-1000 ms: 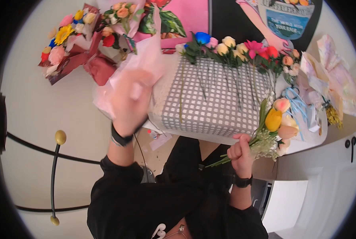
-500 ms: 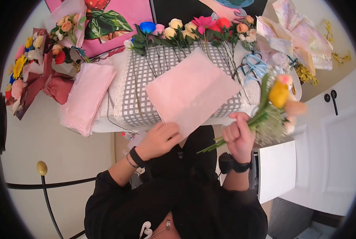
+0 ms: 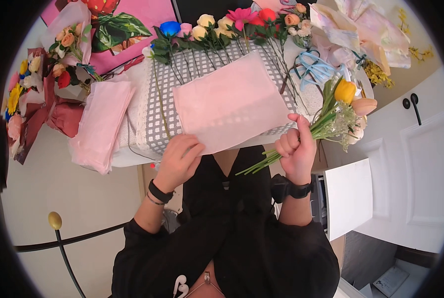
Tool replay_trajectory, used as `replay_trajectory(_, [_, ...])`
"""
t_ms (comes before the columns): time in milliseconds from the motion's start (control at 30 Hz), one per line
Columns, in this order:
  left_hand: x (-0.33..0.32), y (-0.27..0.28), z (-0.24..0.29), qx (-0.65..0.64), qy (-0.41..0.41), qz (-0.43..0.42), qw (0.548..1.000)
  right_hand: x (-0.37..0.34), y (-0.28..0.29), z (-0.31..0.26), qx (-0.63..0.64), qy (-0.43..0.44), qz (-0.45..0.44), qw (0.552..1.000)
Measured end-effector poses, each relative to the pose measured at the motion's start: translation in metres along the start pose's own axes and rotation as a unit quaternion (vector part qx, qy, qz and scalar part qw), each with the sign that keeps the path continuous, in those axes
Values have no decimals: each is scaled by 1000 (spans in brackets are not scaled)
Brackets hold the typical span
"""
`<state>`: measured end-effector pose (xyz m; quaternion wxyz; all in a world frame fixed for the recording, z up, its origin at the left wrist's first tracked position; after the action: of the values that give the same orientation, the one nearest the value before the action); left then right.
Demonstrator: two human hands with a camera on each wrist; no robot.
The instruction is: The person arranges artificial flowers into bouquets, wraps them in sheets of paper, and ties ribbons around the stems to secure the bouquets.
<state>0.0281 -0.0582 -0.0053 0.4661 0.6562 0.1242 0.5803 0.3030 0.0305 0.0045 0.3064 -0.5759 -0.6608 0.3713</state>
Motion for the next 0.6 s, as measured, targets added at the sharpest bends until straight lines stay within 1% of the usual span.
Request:
replay_trajectory(67, [2, 2, 2, 35, -11, -16, 999, -1, 4, -5, 5, 7, -1, 1000])
replay_trajectory(167, [0, 0, 2, 27, -14, -8, 1000, -2, 14, -10, -8, 23, 25, 999])
replay_trajectory(300, [1, 2, 2, 29, -19, -10, 999, -5, 12, -14, -10, 31, 34, 999])
replay_trajectory(467, [-4, 5, -3, 39, -22, -4, 999, -4, 6, -17, -6, 32, 6, 999])
replay_trajectory(600, [-11, 6, -3, 39, -6, -2, 999, -2, 4, -10, 5, 13, -3, 1000])
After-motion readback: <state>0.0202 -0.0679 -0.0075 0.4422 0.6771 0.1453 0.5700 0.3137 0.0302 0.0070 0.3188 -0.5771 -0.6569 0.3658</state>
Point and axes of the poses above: each hand's wrist, its own x-axis towards the middle knuckle, its own y-axis out of the back of the hand, z = x × y, the point moved 3 cm from there along x, towards the middle knuckle, and after that the axes turned 12 degrees about x, right-handed, at the moved point
